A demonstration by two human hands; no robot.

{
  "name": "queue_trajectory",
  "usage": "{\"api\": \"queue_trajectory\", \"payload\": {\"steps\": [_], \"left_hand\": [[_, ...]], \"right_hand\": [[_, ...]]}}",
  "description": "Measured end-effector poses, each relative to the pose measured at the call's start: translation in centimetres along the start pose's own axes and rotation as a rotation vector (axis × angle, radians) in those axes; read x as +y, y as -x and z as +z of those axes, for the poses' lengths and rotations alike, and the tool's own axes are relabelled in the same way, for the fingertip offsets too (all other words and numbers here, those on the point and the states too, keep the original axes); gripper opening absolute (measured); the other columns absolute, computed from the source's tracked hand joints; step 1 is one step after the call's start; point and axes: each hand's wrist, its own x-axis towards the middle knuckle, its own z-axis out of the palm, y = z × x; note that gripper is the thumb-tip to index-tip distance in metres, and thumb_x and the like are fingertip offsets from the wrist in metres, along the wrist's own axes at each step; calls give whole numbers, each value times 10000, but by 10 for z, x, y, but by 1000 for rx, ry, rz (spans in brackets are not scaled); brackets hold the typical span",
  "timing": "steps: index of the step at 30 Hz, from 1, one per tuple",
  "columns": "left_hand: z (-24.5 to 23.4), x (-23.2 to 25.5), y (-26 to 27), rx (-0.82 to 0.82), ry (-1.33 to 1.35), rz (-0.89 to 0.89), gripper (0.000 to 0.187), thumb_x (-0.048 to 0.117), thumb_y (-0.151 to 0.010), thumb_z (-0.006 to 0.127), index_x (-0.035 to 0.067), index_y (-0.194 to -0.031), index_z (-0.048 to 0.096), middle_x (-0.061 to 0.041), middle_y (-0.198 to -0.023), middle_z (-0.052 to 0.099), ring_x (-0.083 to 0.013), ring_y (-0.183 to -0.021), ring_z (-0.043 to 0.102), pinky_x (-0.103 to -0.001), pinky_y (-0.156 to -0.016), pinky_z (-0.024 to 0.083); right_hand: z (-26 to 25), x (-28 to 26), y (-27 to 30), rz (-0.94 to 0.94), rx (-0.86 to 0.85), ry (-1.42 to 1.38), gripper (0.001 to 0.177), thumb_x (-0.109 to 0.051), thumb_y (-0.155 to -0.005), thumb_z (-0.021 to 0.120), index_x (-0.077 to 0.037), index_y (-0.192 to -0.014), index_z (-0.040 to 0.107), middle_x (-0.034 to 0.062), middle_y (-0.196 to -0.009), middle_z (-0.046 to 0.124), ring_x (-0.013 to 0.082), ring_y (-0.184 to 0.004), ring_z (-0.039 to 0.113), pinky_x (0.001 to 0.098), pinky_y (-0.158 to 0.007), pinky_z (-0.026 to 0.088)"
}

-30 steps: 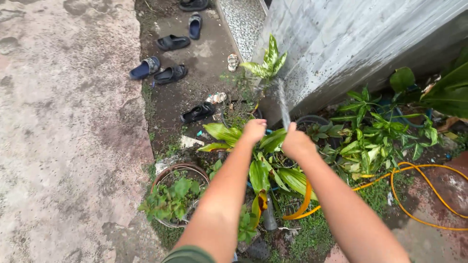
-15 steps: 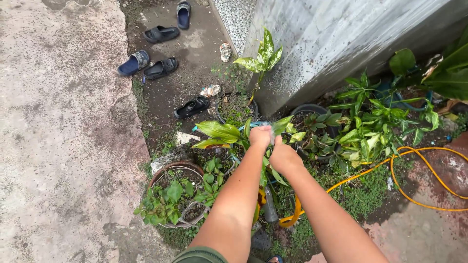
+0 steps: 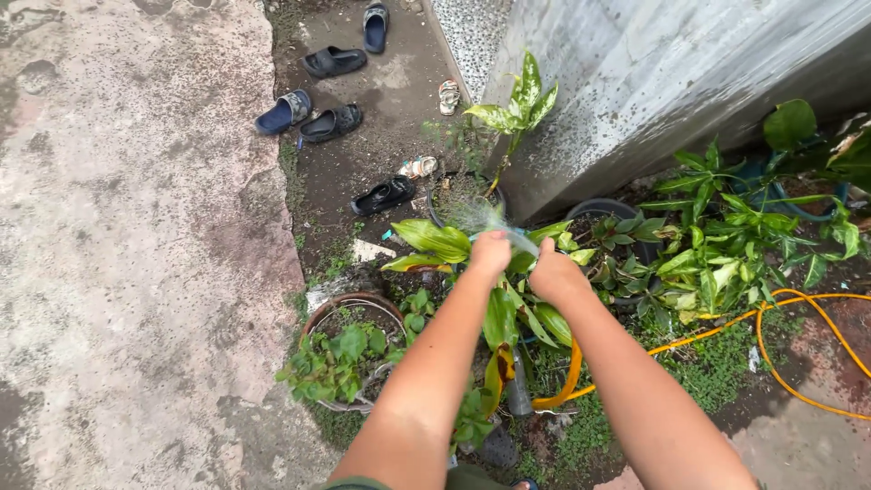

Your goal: Water several potted plants using a yellow garden hose and a handheld spray nozzle.

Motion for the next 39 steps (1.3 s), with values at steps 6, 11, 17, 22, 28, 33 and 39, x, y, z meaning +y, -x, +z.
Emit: {"api": "queue_trajectory", "payload": {"steps": [6,11,17,22,28,33,39], "left_hand": [[-104,-27,-16,-62,306,-94,329,40,-886,656,-8,-1204,729,-117,-972,745,-224,-800,683,-339,-700,538],[-225,-14,24,10,442,-140,339,7,-916,653,-12,-1252,694,-115,-949,727,-189,-756,684,-312,-633,547],[-357,-17,120,250,426,-162,349,50,-926,660,6,-1272,668,-129,-1100,760,-205,-990,751,-310,-876,616],[-461,-114,209,606,244,-233,380,51,-866,761,45,-1245,734,-76,-1051,733,-134,-854,679,-263,-714,555],[-532,-185,338,931,67,-408,236,20,-939,771,-55,-1159,731,-202,-1004,727,-204,-807,682,-303,-694,548],[-545,-208,351,902,10,-565,250,34,-904,800,-20,-1138,731,-204,-955,720,-215,-764,668,-327,-679,540],[-542,-218,354,872,-5,-633,254,42,-863,808,10,-1104,733,-163,-897,723,-183,-725,669,-325,-668,548]], "right_hand": [[0,8,-14,20,7,10,514,-73,-934,453,-14,-1436,360,349,-1257,630,473,-1178,637,524,-1030,493],[-10,20,-31,43,67,19,514,-135,-988,411,-23,-1479,312,336,-1309,589,473,-1207,605,537,-1034,471],[-34,33,-40,103,73,26,450,-150,-985,479,-10,-1407,416,328,-1303,628,466,-1220,625,535,-1029,489],[-46,25,-33,127,35,71,438,-143,-989,471,-28,-1410,432,294,-1317,638,439,-1228,633,535,-1010,505],[-36,22,-54,120,23,113,541,-150,-1035,377,-69,-1560,276,278,-1385,567,441,-1256,589,549,-1009,495],[-38,14,-52,148,7,123,568,-110,-1008,411,-51,-1560,291,290,-1395,572,436,-1270,596,539,-1015,509],[-38,8,-47,129,29,89,509,-102,-1005,419,-36,-1504,349,305,-1373,585,447,-1263,597,537,-1018,502]]}}
